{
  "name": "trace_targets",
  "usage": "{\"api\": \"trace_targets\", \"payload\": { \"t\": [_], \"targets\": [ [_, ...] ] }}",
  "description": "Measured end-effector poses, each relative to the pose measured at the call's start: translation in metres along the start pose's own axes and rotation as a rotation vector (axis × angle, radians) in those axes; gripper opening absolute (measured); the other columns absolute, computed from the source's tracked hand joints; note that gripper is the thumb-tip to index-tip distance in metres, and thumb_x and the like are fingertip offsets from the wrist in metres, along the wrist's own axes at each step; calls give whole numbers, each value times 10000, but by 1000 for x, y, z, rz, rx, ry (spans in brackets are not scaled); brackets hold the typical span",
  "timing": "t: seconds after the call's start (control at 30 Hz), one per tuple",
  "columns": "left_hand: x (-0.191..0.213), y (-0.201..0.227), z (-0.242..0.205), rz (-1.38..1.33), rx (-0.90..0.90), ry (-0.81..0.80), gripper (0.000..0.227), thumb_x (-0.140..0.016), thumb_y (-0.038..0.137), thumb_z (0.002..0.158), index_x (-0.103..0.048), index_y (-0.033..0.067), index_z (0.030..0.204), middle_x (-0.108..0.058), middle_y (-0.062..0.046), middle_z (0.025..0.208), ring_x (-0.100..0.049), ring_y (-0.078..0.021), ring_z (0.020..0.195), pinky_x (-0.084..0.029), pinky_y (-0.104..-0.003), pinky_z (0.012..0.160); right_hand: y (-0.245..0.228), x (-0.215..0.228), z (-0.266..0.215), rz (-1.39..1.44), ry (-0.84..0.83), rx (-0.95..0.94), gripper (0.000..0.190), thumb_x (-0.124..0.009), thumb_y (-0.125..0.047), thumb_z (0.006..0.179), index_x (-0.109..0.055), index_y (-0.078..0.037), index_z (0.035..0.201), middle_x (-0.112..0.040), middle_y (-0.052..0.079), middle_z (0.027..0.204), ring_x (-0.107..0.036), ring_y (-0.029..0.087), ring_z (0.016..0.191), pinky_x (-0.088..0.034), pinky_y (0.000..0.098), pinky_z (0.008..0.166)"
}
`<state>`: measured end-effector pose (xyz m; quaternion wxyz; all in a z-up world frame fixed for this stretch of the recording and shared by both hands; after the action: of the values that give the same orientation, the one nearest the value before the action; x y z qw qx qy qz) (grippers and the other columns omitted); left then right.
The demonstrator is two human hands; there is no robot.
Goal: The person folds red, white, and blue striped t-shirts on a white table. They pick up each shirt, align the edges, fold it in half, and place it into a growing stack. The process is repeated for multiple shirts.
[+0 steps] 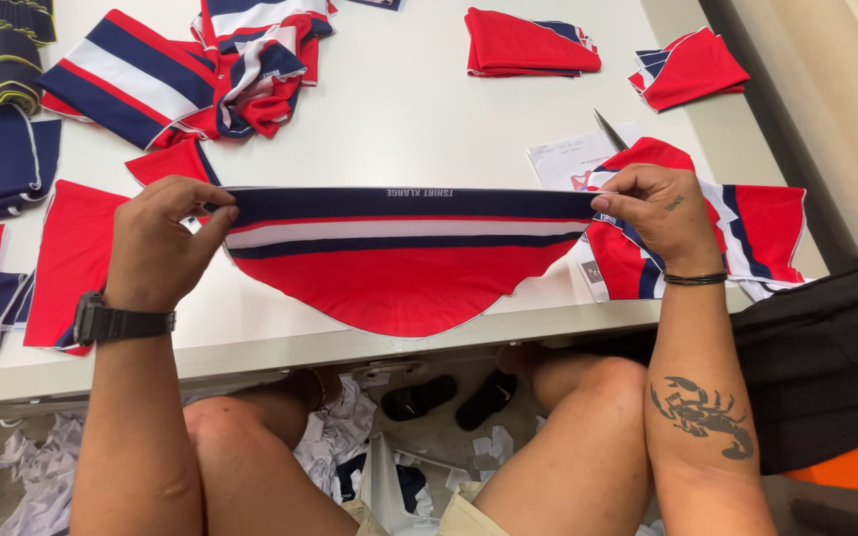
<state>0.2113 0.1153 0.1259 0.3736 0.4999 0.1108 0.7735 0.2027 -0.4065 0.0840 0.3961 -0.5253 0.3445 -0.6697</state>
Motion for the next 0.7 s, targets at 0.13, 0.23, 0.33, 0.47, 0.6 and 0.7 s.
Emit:
{"api": "trace_targets", "payload": {
  "t": [0.13, 0.23, 0.33, 0.47, 0.6, 0.7],
  "targets": [
    [7, -8, 2, -48, 113, 105, 327, -827, 53, 865, -696, 20, 1163, -733, -121, 961, -722, -174, 872, -578, -289, 776, -3, 2, -3, 40, -43, 23, 88, -805, 10, 863, -737, 18, 918, -713, 46, 838, -640, 69, 748, -508, 210, 656],
    [13, -7, -1, -28, 110, 123, 266, -825, 32, 911, -742, 21, 1163, -745, -118, 984, -732, -162, 889, -585, -280, 792, -5, 5, -7, 65, -84, 28, 87, -795, 19, 872, -733, 20, 933, -713, 41, 860, -647, 68, 777, -519, 211, 687],
    [20, -5, -3, -105, 180, 128, 166, -819, 34, 951, -767, 26, 1108, -758, -87, 973, -727, -122, 879, -580, -251, 785, -15, 14, -11, 44, -60, 67, 97, -780, 34, 875, -729, 29, 957, -717, 40, 889, -659, 71, 810, -534, 210, 731],
    [32, 9, -8, -304, 236, 136, 134, -796, 17, 962, -762, 23, 1091, -755, -46, 972, -693, -58, 879, -558, -199, 787, -39, 24, -22, 83, -19, 185, 88, -783, 28, 966, -710, 65, 933, -699, 49, 859, -619, 66, 764, -493, 186, 711],
    [47, 31, -12, -304, 206, 129, 126, -786, -2, 974, -769, 20, 1097, -754, -47, 972, -694, -61, 874, -549, -191, 771, -64, 40, -34, 89, 116, 248, 137, -821, -6, 973, -703, 62, 980, -676, 52, 877, -593, 62, 747, -456, 170, 667],
    [52, 40, -12, -315, 201, 117, 133, -783, -6, 976, -771, 21, 1106, -757, -49, 969, -697, -60, 875, -546, -188, 771, -70, 49, -34, 120, 194, 219, 159, -835, -38, 924, -708, 39, 983, -657, 42, 841, -553, 57, 675, -412, 162, 603]
  ]
}}
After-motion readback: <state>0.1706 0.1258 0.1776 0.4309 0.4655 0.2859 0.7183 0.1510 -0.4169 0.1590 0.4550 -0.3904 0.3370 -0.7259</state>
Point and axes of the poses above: each hand's wrist, its own z-axis towards the middle knuckle, its own x-axis out of the back of the hand, y = z × x, the point moved 8 cm from there along z, towards the middle knuckle
